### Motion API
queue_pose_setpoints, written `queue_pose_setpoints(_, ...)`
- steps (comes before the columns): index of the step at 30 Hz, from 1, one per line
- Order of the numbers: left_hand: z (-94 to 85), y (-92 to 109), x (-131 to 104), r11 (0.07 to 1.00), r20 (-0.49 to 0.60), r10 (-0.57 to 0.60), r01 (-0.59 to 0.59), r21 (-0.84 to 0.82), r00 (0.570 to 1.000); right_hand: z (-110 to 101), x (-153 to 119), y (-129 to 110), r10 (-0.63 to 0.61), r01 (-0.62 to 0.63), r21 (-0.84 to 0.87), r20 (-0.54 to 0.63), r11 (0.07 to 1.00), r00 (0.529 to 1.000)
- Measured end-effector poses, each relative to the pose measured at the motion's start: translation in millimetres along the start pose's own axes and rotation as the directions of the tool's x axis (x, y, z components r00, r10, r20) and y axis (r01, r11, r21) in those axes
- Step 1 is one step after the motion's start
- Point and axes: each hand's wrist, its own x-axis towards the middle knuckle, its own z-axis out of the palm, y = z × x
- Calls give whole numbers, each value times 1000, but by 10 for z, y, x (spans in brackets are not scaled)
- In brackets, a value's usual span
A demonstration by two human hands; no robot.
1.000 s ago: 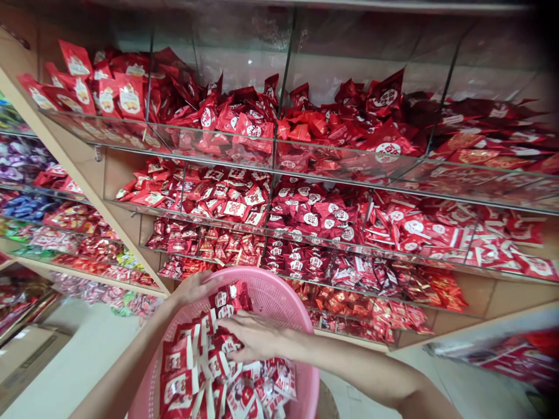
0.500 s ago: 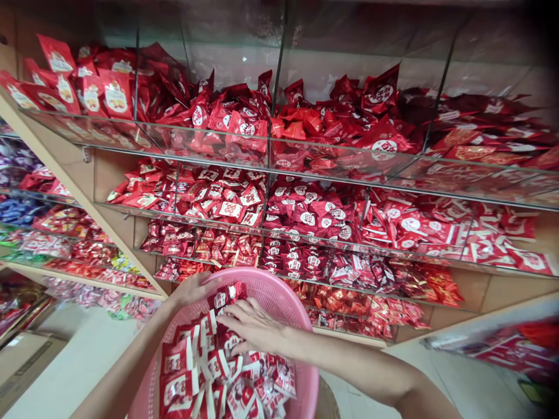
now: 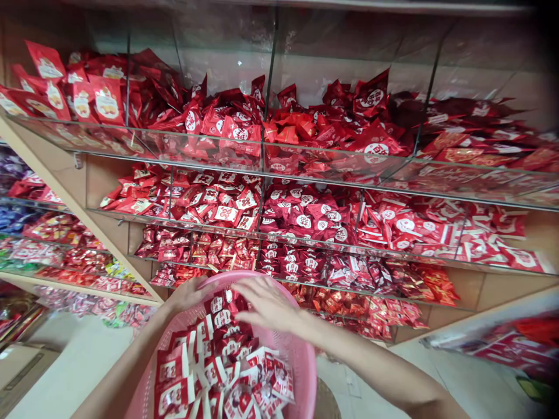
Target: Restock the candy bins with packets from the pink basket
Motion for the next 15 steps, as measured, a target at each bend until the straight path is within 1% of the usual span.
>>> queue_pose_setpoints(2,-9,12,-18,1000,4,-9,9,14,1000,-126,34,262,118,-123,-42,-96,992,988)
queue_pose_setpoints(4,-21,48,-43,998,-9,-38,38,47,999,-203,71,566,248,-267,-114,-159,957,956)
queue_pose_setpoints(6,-33,87,-67,997,-9,-43,43,66,999,-235,119,845,353,-386,-220,-176,896,919)
queue_pose_setpoints(8,-41,113,-84,998,1,-26,26,58,1000,-237,179,1046,441,-463,-314,-143,829,886)
queue_pose_setpoints(11,-51,125,-97,998,-4,-44,44,50,999,-217,274,1183,511,-503,-374,-85,779,855)
queue_pose_setpoints(13,-58,132,-108,996,-12,-62,62,57,998,-204,321,1203,519,-503,-380,-69,776,852)
queue_pose_setpoints(15,-65,147,-126,998,-5,-52,52,43,999,-196,347,1203,526,-503,-386,-53,773,849)
